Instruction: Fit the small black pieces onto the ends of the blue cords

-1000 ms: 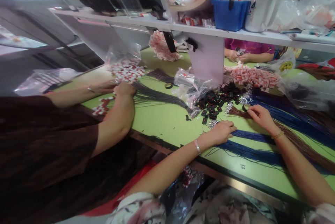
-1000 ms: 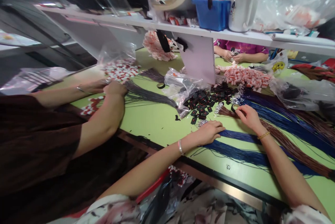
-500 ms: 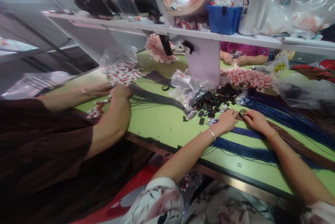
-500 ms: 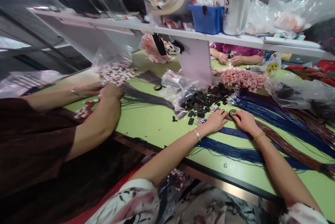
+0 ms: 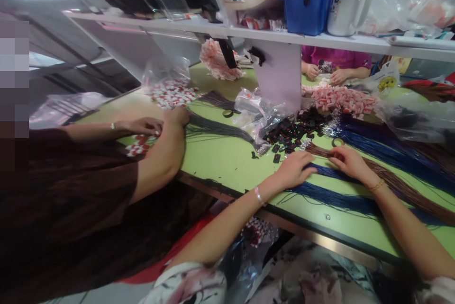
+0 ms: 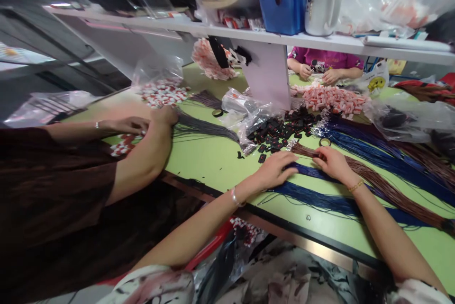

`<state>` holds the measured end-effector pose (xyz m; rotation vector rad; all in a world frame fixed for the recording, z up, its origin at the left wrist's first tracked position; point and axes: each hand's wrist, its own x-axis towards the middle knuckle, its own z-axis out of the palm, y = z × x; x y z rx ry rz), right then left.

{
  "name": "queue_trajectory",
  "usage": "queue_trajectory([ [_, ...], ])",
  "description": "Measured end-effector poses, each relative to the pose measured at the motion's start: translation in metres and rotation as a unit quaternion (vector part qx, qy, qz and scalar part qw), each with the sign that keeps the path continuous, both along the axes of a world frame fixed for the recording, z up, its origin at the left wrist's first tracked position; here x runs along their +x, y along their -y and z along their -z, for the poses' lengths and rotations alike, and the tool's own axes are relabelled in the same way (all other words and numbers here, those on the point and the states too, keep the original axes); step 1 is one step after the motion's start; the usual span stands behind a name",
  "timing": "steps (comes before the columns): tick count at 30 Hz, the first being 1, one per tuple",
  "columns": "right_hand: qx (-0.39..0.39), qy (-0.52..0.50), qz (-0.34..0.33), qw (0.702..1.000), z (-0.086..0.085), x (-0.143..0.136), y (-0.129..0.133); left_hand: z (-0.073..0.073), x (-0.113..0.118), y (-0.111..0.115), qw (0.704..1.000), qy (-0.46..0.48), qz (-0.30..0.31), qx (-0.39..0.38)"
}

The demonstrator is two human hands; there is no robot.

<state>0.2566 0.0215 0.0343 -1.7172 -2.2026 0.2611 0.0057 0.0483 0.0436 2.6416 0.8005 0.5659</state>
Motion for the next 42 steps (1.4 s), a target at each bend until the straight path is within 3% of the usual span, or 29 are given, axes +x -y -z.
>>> queue_trajectory([
  [3, -0.029, 0.02, -0.019, 0.999, 0.006, -0.017, 0.001, 0.009, -0.013, 0.036, 0.995, -0.072, 0.069, 0.027],
  [6, -0.037, 0.047, 0.011, 0.998, 0.015, -0.03, -0.005, 0.027, -0.016, 0.059, 0.99, -0.122, 0.034, 0.057],
  [8, -0.036, 0.066, 0.048, 0.996, 0.017, -0.034, -0.009, 0.035, -0.014, 0.063, 0.988, -0.134, 0.021, 0.078],
  [10, -0.035, 0.078, 0.065, 0.994, 0.015, -0.037, -0.011, 0.038, -0.012, 0.06, 0.986, -0.137, 0.029, 0.095],
  [13, -0.05, 0.068, 0.016, 0.996, 0.009, -0.045, -0.008, 0.036, -0.01, 0.05, 0.985, -0.137, 0.014, 0.101],
  [17, -0.045, 0.056, -0.065, 0.995, 0.008, -0.061, 0.0, 0.032, -0.009, 0.043, 0.984, -0.132, -0.069, 0.098],
  [21, -0.014, 0.077, -0.046, 0.996, 0.016, -0.07, -0.003, 0.035, -0.013, 0.048, 0.979, -0.118, -0.136, 0.1],
  [25, 0.009, 0.04, -0.003, 0.999, 0.021, -0.066, -0.011, 0.038, -0.026, 0.049, 0.985, -0.111, -0.105, 0.083],
  [28, 0.036, -0.072, -0.017, 0.997, 0.018, -0.062, -0.01, 0.036, -0.038, 0.038, 0.993, -0.042, -0.089, 0.059],
  [31, 0.063, -0.185, -0.016, 0.981, 0.01, -0.062, 0.001, 0.031, -0.047, 0.018, 0.981, 0.038, -0.189, 0.022],
  [34, 0.015, -0.205, -0.034, 0.978, 0.004, -0.07, 0.018, 0.029, -0.053, -0.003, 0.95, 0.016, -0.312, -0.02],
  [38, -0.041, -0.133, -0.042, 0.989, 0.009, -0.087, 0.034, 0.035, -0.054, -0.017, 0.935, -0.037, -0.347, -0.063],
  [42, -0.071, -0.138, -0.055, 0.986, 0.019, -0.095, 0.035, 0.041, -0.059, -0.018, 0.924, 0.015, -0.371, -0.088],
])
